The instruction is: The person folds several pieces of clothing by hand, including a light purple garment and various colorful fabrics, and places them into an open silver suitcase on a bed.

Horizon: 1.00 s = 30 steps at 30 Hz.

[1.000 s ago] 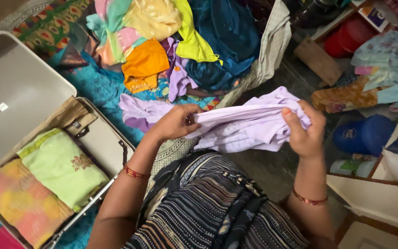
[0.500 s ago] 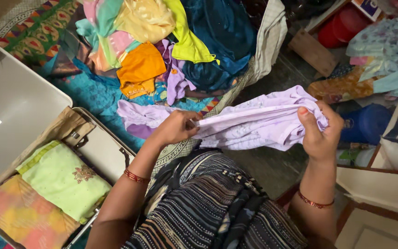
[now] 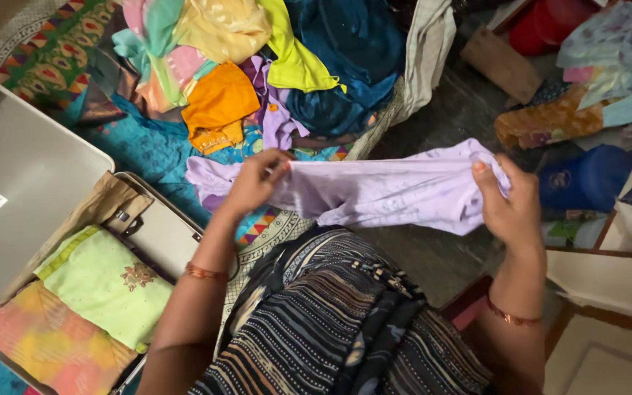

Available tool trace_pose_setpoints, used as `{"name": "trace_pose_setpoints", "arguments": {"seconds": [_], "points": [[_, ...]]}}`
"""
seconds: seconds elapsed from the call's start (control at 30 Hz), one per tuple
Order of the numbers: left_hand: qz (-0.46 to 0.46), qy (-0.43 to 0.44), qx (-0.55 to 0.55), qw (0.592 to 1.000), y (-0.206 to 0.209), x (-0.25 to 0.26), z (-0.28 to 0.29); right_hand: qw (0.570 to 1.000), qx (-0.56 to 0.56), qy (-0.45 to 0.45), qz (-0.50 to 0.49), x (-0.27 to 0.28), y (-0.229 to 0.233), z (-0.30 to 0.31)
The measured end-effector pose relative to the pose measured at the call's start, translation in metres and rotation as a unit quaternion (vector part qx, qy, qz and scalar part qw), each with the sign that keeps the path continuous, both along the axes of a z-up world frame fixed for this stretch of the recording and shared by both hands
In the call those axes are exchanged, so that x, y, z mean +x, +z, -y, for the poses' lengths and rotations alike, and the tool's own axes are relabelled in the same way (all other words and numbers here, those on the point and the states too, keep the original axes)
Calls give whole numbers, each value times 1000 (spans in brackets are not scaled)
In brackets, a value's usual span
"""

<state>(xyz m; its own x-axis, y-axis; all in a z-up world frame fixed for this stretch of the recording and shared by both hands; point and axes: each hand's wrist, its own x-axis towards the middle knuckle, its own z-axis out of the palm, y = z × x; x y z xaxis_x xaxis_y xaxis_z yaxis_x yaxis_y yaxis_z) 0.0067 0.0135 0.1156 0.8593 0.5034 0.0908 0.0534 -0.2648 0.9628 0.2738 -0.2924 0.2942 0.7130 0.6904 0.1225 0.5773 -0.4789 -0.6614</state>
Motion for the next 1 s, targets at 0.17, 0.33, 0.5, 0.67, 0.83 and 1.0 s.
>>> {"name": "trace_pose_setpoints", "arguments": {"seconds": [0.17, 0.33, 0.5, 0.67, 0.83, 1.0], "points": [[11, -107, -213, 971, 29, -16, -21, 983, 91, 8, -160, 12, 5, 36], [-17, -112, 101, 988, 74, 1, -21, 997, -38, 21, -63, 41, -13, 53], [68, -166, -176, 968, 82, 0, -2, 943, 160, -10, -291, 68, -43, 85], [130, -275, -191, 933, 42, 67, 98, 893, 150, 75, -419, -22, -134, 11], [58, -259, -306, 914, 35, 60, 132, 907, 151, 149, -364, -78, -116, 2], [84, -281, -260, 920, 68, 52, 145, 932, 119, 219, -263, -81, -90, 17]]}}
